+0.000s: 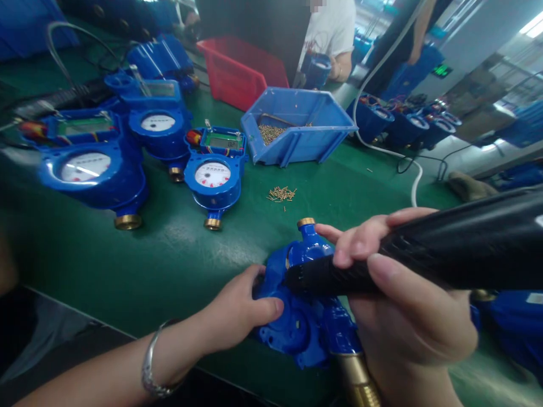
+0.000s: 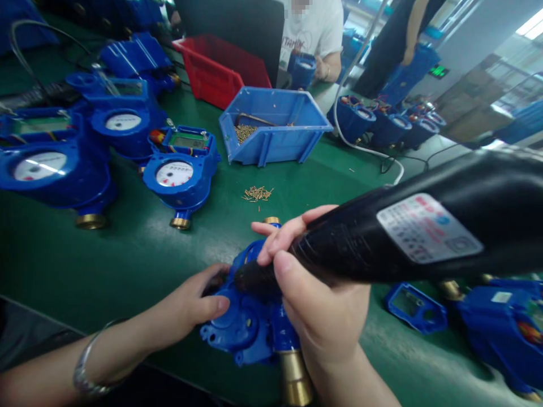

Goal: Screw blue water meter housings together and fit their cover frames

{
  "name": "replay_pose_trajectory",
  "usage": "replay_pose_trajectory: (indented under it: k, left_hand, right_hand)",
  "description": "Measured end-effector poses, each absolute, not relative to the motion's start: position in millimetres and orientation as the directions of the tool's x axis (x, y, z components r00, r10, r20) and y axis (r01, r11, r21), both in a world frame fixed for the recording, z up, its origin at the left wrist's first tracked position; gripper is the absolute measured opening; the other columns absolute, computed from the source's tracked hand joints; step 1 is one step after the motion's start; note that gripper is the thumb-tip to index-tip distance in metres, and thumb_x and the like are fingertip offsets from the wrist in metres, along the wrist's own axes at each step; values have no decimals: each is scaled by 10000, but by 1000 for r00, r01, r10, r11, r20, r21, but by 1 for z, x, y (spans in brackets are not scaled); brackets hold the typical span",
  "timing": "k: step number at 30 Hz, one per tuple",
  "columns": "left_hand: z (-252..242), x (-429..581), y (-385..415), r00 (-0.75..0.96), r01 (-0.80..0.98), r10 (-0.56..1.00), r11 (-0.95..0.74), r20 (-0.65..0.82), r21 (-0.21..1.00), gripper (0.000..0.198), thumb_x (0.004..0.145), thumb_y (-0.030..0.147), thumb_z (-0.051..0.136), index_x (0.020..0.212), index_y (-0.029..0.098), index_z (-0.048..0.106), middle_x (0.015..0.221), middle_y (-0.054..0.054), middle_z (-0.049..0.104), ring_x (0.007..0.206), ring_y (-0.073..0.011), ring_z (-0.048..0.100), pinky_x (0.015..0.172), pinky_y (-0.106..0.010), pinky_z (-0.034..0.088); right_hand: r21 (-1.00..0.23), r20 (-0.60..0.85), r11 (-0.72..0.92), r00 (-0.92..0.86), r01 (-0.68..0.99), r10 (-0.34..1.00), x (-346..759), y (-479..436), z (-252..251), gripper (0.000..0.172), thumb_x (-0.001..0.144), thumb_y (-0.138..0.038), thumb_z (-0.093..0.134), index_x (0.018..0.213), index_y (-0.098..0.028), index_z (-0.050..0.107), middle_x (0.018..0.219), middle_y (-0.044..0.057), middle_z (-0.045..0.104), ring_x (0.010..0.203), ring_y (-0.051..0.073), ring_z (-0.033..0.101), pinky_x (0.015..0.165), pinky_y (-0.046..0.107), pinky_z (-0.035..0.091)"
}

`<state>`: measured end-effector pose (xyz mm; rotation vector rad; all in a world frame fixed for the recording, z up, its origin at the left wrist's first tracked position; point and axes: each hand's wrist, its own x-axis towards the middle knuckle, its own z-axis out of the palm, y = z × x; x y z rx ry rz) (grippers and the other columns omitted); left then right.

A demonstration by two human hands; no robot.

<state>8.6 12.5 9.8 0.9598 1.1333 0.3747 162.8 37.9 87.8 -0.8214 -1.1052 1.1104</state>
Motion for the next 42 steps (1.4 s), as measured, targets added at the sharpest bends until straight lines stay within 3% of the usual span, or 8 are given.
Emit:
replay_pose_trajectory:
  k: [11,20,23,26,28,33,37,42]
  left_hand:
    - [10,9,12,389,244,704,544,-594,803,688,592,483,587,1163,127,446,1105,-148,604,1001,-319,560,855,-439,443]
    - [10,9,10,360,273,721,526,-593,805,707,619,455,599,1198,81,441,1145,-184,598,1004,-312,576,856,-428,455]
    - [13,-5,18,516,279,702,404,-491,871,595,712,497,566,1175,126,516,1094,-129,656,954,-267,618,790,-357,489]
    - [19,-15,44,640,380,696,83,-327,921,414,832,464,465,1068,167,629,998,-64,710,876,-205,655,731,-283,503]
    - [18,-11,69,579,553,798,-232,-169,800,326,858,373,468,1014,163,663,969,-54,721,844,-179,663,731,-268,507]
    - [-2,29,129,524,669,852,-423,16,611,277,859,114,431,1033,129,647,1131,-113,637,1124,-220,524,977,-374,380]
    - [-16,52,147,556,716,831,-486,11,501,159,858,214,525,933,124,633,1056,-83,635,1068,-229,549,930,-456,420]
    - [-18,51,148,524,755,852,-468,8,458,227,854,302,547,997,132,592,1060,-69,614,991,-211,579,869,-448,463]
  right_hand:
    - [-935,253,247,9,-255,967,163,39,85,261,716,-117,638,936,-210,532,694,-38,570,613,134,556,929,579,436]
    - [-940,234,235,35,-248,972,161,37,84,298,693,-96,617,943,-232,527,687,-54,570,599,121,566,915,532,464]
    - [-940,231,232,32,-252,972,161,37,84,359,672,-81,599,986,-233,513,678,-60,576,593,124,571,868,501,498]
    - [-924,267,255,-6,-284,964,162,38,83,405,648,-83,611,1016,-217,510,667,-51,584,584,131,574,777,433,535]
    - [-910,292,272,-20,-312,956,163,38,82,428,633,-88,620,1030,-208,513,665,-44,588,581,134,576,736,403,539]
    - [-898,309,279,-34,-340,951,167,39,82,431,611,-91,616,1018,-198,523,660,-41,600,571,141,582,682,385,541]
    - [-898,301,272,-33,-345,953,167,40,82,414,607,-72,599,994,-207,539,653,-46,608,577,139,587,672,365,538]
    - [-888,312,274,-44,-369,949,168,40,80,417,609,-76,623,996,-209,545,653,-46,615,571,140,593,663,362,533]
